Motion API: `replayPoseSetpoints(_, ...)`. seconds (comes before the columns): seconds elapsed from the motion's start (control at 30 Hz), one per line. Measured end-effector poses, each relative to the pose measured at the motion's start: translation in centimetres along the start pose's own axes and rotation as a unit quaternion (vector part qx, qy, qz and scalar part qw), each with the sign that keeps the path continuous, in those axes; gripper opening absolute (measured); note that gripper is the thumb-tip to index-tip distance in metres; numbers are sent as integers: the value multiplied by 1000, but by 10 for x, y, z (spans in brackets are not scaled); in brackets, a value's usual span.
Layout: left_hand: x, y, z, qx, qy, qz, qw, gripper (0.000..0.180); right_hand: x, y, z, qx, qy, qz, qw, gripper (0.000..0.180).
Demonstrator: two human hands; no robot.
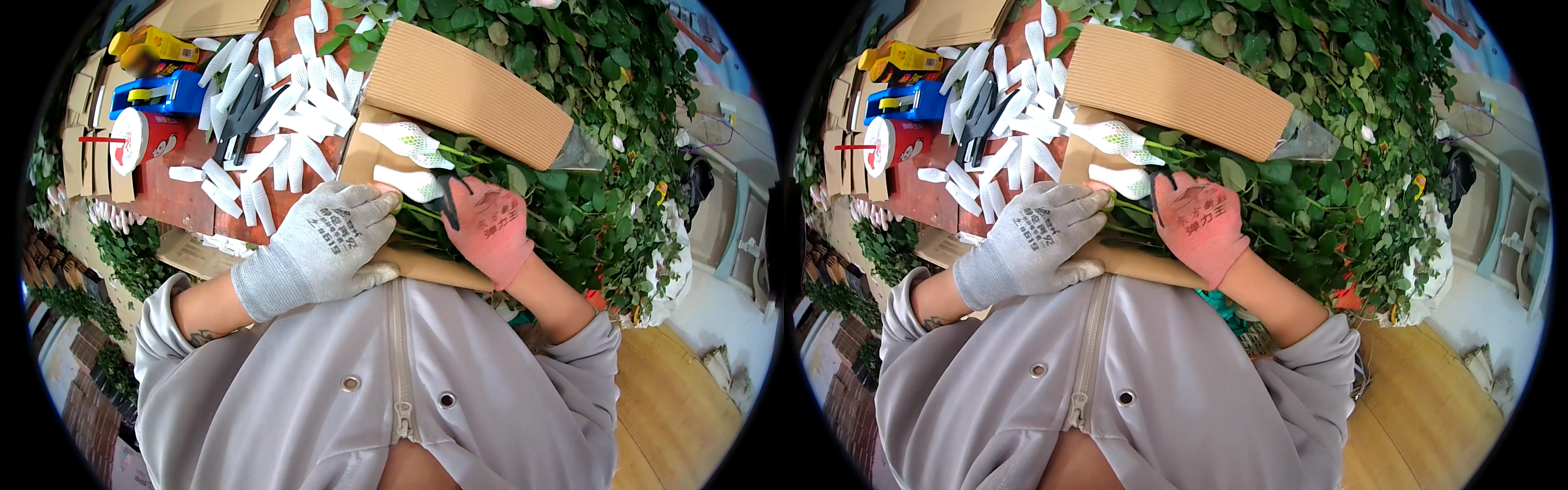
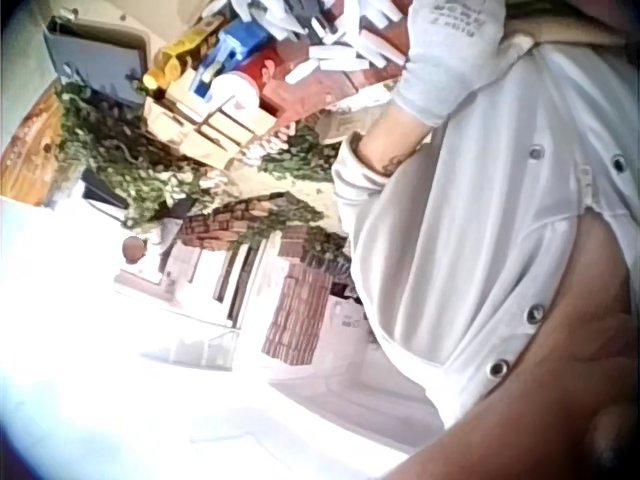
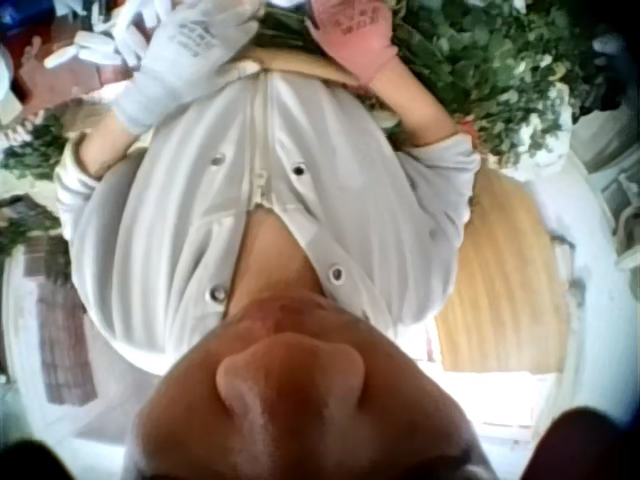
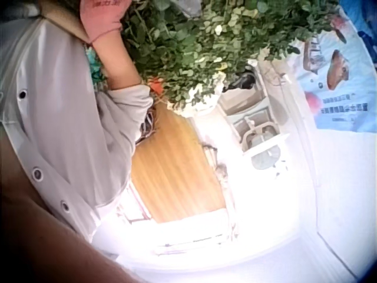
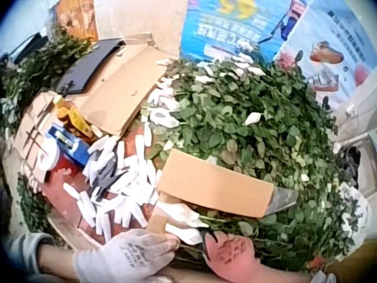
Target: The person places several roses with protective mesh into a cardboard sleeve on a table and secures the sleeve using a stapler.
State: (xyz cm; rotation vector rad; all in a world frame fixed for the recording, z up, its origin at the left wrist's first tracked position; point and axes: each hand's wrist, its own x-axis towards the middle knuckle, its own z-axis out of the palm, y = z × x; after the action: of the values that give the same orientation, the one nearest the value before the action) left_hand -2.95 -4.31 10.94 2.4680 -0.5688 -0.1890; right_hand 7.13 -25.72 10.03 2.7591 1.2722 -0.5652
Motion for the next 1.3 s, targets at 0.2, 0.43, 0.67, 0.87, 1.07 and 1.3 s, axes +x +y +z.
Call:
replayPoseSetpoints(0.2, -1, -3, 4, -23, 9, -1, 1000, 53, 13, -9, 16, 13, 141, -74, 987, 34)
replayPoseSetpoints(0.43, 3, -13, 2, -22, 44, -10, 999, 42, 21, -7, 30, 8, 149, -69, 986, 23)
replayPoseSetpoints(0.67, 26, -71, 18, -26, 52, -48, 997, 24, 23, -11, 31, 12, 136, -54, 989, 18)
replayPoseSetpoints(0.87, 3, -104, 3, -41, 151, -99, 983, 14, 20, -2, 45, 74, 168, -60, 981, 20)
replayPoseSetpoints(1.07, 10, -44, -51, 84, 98, -99, 987, 21, 23, -14, 24, 18, 48, -21, 998, 28)
replayPoseSetpoints(1.3, 19, -23, -4, 140, -10, -1, 990, 53, 0, 2, 0, 19, 103, -36, 994, 35)
